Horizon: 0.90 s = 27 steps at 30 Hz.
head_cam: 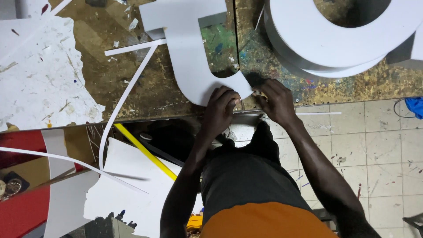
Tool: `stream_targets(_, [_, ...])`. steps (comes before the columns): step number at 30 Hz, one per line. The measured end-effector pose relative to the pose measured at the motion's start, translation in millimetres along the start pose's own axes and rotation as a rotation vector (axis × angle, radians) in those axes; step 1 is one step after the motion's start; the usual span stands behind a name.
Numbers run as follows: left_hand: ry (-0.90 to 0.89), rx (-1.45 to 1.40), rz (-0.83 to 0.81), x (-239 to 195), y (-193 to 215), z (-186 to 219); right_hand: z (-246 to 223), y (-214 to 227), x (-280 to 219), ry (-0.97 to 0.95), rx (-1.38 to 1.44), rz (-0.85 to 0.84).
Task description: Peeling off the protective plastic film from large 3D sign letters on a workbench.
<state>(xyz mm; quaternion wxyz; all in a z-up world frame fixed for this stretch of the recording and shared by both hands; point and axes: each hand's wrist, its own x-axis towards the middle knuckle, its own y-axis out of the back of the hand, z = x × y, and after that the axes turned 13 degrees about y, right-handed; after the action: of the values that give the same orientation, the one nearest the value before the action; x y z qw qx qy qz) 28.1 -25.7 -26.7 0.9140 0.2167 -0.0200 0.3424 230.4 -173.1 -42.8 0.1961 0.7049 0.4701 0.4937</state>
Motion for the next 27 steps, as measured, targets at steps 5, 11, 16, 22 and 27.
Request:
stream_targets(5, [0.031,-0.016,-0.011,-0.6,4.8,2.5,27.2,-5.3,-6.1,0.138,-0.131,-0.084])
stream_targets(11, [0.058,-0.007,-0.017,-1.5,3.3,0.2,26.5,-2.3,-3.6,0.178,-0.028,-0.111])
stream_targets(16, [0.075,-0.007,-0.022,0.2,3.9,-0.3,31.0,-6.3,-5.8,0.129,0.135,-0.021])
stream_targets(22, [0.074,-0.006,-0.039,-1.8,2.1,-2.5,42.1,-12.6,-15.7,0.202,0.046,-0.029])
stream_targets(27, [0.072,-0.003,-0.04,-2.2,5.0,0.3,18.9,2.5,-2.9,0.125,0.182,0.036])
